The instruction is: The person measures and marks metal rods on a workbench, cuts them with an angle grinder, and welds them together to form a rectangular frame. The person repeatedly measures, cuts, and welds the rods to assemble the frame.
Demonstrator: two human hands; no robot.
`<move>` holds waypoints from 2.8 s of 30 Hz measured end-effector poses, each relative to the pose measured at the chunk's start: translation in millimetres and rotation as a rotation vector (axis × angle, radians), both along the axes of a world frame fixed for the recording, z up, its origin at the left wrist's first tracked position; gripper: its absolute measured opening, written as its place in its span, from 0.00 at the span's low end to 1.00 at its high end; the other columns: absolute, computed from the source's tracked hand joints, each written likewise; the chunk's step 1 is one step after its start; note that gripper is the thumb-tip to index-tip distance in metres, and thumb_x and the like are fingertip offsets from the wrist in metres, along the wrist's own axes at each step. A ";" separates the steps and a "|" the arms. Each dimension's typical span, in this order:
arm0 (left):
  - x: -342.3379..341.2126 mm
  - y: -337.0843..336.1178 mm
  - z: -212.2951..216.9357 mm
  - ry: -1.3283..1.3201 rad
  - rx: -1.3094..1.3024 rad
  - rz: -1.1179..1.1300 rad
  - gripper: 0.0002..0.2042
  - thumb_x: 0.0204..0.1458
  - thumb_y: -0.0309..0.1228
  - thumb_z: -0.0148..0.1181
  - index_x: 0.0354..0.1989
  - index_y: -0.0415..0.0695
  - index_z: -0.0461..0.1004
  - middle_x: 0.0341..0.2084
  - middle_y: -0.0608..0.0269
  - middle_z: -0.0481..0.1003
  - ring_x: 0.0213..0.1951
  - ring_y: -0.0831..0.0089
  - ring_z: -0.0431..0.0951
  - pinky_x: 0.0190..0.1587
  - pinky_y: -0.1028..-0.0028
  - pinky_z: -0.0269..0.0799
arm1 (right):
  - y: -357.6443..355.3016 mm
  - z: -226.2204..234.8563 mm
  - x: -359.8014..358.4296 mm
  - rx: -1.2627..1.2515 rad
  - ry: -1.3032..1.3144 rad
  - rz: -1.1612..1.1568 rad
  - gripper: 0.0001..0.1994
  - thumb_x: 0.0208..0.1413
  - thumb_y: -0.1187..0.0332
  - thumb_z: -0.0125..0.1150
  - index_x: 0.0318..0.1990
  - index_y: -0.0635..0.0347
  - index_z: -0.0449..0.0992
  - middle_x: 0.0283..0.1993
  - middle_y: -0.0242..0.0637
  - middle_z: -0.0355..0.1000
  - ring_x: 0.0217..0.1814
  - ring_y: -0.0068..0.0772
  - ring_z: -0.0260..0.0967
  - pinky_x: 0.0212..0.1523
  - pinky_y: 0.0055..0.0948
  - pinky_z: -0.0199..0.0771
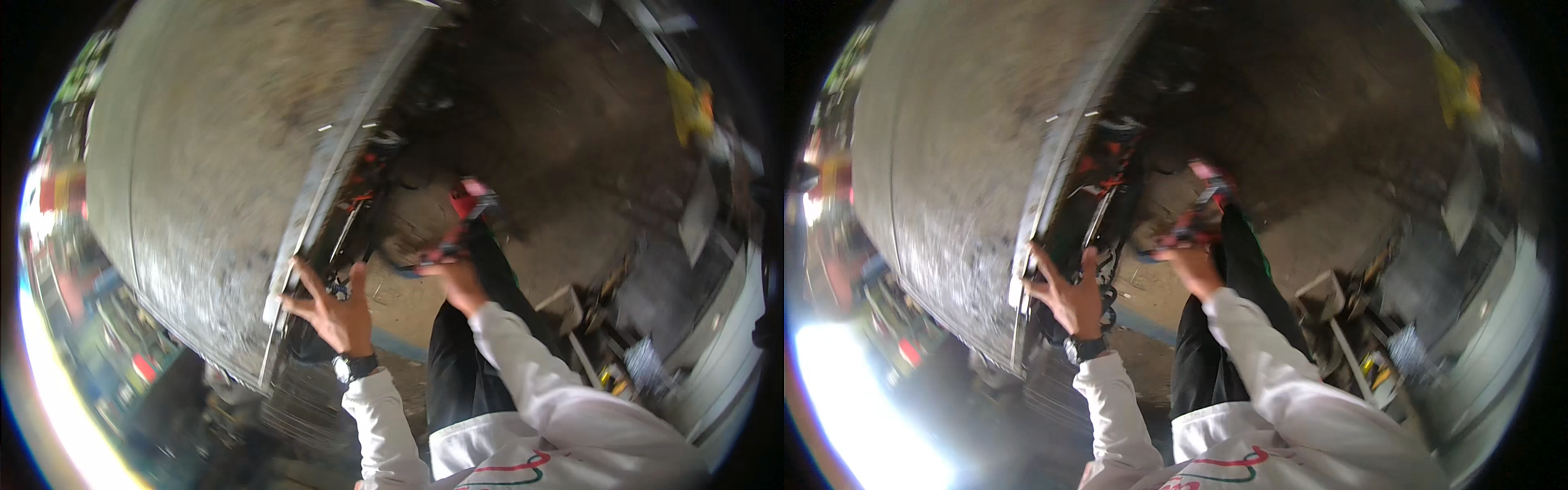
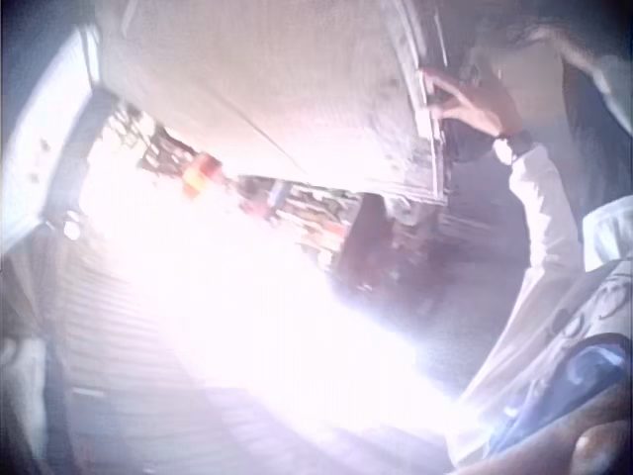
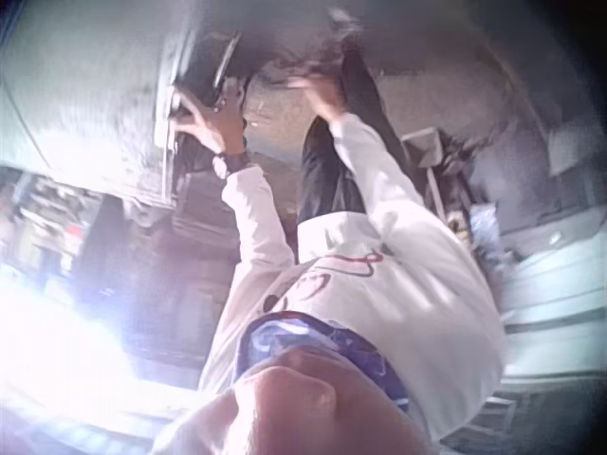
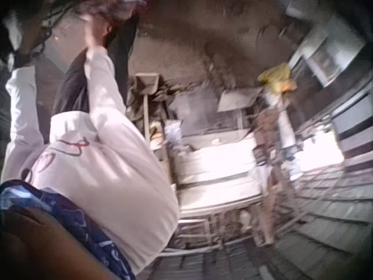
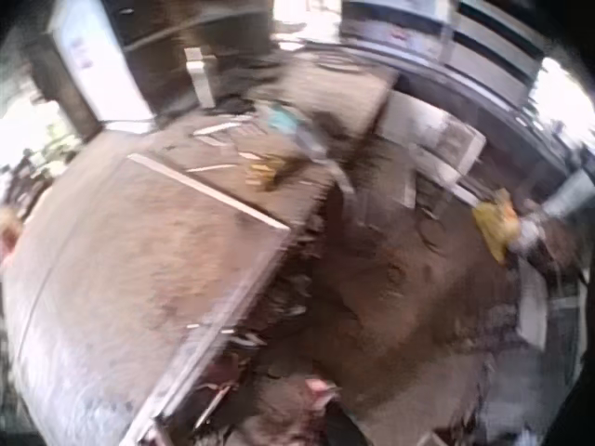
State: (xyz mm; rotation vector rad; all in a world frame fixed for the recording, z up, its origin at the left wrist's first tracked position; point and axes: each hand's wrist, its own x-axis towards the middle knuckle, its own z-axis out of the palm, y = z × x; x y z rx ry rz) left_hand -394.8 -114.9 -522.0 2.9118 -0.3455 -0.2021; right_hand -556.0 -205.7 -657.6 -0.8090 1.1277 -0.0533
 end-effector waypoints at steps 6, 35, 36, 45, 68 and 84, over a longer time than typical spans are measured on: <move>0.1 -6.2 3.9 -0.007 -0.111 0.087 0.54 0.46 0.53 0.80 0.81 0.63 0.54 0.75 0.15 0.33 0.76 0.18 0.33 0.75 0.34 0.47 | -180.1 119.8 -24.1 -0.541 -0.106 0.162 0.24 0.73 0.58 0.52 0.69 0.62 0.68 0.28 0.31 0.73 0.30 0.22 0.69 0.40 0.27 0.71; -5.8 -7.4 -7.2 -0.021 -0.303 0.274 0.51 0.45 0.48 0.80 0.79 0.77 0.56 0.79 0.31 0.33 0.78 0.25 0.35 0.71 0.37 0.59 | -86.5 220.8 200.6 -0.719 -0.194 1.136 0.25 0.69 0.64 0.61 0.73 0.49 0.69 0.35 0.32 0.78 0.25 0.14 0.65 0.27 0.22 0.69; -5.9 -7.4 -7.7 -0.023 -0.302 0.272 0.51 0.45 0.48 0.80 0.79 0.77 0.55 0.79 0.31 0.32 0.79 0.26 0.34 0.71 0.37 0.60 | -85.6 219.2 201.2 -0.715 -0.174 1.153 0.25 0.70 0.63 0.61 0.73 0.48 0.69 0.35 0.32 0.79 0.25 0.14 0.65 0.27 0.23 0.69; -7.1 -5.9 -10.6 -0.035 -0.276 0.273 0.51 0.45 0.50 0.79 0.79 0.77 0.54 0.79 0.30 0.33 0.79 0.28 0.35 0.70 0.37 0.61 | -87.2 206.2 201.8 -0.551 -0.083 1.165 0.26 0.73 0.60 0.56 0.76 0.44 0.63 0.36 0.36 0.77 0.21 0.13 0.65 0.16 0.16 0.64; -5.9 -6.4 -10.0 -0.049 -0.285 0.277 0.49 0.42 0.47 0.82 0.77 0.74 0.61 0.79 0.32 0.36 0.79 0.26 0.35 0.76 0.42 0.53 | -89.8 192.8 197.8 -0.791 -0.273 1.200 0.27 0.71 0.61 0.59 0.75 0.42 0.65 0.33 0.30 0.76 0.22 0.12 0.63 0.18 0.19 0.62; -6.8 -6.5 -12.0 -0.066 -0.315 0.275 0.51 0.41 0.46 0.82 0.77 0.76 0.60 0.79 0.33 0.35 0.78 0.24 0.35 0.75 0.40 0.53 | -86.2 199.9 193.6 -0.791 -0.250 1.166 0.23 0.70 0.65 0.61 0.70 0.55 0.69 0.42 0.44 0.79 0.40 0.28 0.78 0.45 0.31 0.78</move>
